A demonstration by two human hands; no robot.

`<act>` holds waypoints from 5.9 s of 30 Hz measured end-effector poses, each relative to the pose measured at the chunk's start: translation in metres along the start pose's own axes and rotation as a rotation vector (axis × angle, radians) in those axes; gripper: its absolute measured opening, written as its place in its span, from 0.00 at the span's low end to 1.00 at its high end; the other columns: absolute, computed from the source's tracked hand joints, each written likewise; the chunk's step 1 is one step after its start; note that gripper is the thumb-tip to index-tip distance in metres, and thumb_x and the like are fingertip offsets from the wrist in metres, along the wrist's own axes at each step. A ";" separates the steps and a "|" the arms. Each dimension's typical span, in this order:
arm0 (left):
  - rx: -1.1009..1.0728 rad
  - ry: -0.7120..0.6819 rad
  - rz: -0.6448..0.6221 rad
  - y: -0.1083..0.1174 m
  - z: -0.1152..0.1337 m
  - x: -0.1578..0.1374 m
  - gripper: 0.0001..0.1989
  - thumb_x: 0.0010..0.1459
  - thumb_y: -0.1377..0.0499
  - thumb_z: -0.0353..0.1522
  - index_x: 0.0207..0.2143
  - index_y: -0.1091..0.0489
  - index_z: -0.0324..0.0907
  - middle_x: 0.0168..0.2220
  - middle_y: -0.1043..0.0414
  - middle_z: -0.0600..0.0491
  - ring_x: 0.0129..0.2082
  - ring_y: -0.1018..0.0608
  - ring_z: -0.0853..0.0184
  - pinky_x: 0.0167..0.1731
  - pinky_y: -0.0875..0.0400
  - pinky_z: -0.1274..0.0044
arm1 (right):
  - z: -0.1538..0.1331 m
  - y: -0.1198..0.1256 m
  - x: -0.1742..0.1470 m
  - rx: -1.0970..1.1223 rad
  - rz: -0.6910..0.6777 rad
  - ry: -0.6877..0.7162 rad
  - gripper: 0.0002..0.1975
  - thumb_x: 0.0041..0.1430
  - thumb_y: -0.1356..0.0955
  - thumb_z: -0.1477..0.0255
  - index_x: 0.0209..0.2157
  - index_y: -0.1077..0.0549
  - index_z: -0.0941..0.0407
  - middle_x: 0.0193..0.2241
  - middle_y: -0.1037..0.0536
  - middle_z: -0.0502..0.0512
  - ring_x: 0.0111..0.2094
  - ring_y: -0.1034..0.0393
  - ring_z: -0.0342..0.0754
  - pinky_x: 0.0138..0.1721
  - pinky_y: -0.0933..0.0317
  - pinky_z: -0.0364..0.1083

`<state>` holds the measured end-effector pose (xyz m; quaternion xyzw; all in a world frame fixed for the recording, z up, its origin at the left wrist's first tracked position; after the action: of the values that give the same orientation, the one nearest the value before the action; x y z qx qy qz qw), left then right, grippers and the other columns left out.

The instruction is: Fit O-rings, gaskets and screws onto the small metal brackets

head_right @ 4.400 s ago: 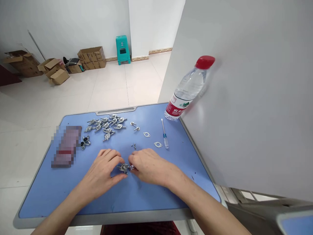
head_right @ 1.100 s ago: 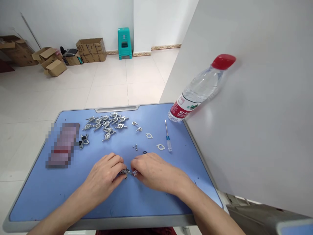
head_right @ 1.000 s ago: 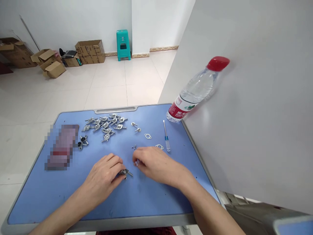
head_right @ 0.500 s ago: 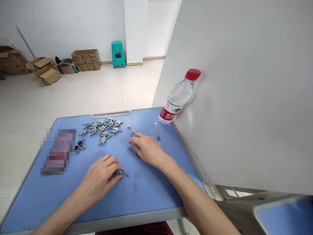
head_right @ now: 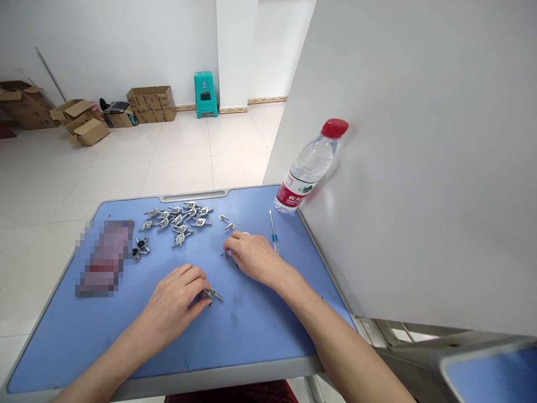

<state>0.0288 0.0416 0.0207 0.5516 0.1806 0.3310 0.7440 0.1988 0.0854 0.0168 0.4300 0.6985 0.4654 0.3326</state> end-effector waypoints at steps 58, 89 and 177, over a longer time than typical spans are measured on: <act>0.042 0.023 -0.098 -0.002 0.004 0.001 0.08 0.57 0.36 0.31 0.28 0.32 0.39 0.32 0.31 0.54 0.34 0.30 0.65 0.32 0.37 0.72 | -0.050 0.004 -0.048 -0.057 -0.068 0.328 0.18 0.55 0.43 0.90 0.34 0.29 0.57 0.26 0.28 0.50 0.21 0.39 0.41 0.23 0.56 0.42; 0.019 0.004 -0.036 -0.006 0.002 -0.003 0.08 0.58 0.39 0.28 0.27 0.34 0.40 0.31 0.33 0.55 0.34 0.31 0.65 0.32 0.37 0.72 | -0.059 0.001 -0.053 -0.145 -0.165 0.312 0.17 0.52 0.40 0.89 0.36 0.29 0.56 0.24 0.31 0.48 0.19 0.41 0.42 0.21 0.58 0.44; 0.024 0.029 -0.002 -0.003 0.001 -0.002 0.05 0.56 0.38 0.27 0.29 0.33 0.40 0.32 0.30 0.54 0.33 0.30 0.63 0.30 0.35 0.72 | -0.057 0.026 -0.040 0.169 0.159 0.362 0.14 0.69 0.44 0.74 0.47 0.30 0.58 0.37 0.26 0.58 0.32 0.31 0.46 0.30 0.38 0.44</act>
<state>0.0289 0.0386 0.0186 0.5555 0.1958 0.3358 0.7351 0.1731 0.0331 0.0632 0.4195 0.7471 0.4998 0.1268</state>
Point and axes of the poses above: each hand's wrist, its own x-axis towards the middle knuckle, its own y-axis out of the back of the hand, z = x × y, the point moved 4 cm from there along x, towards the middle knuckle
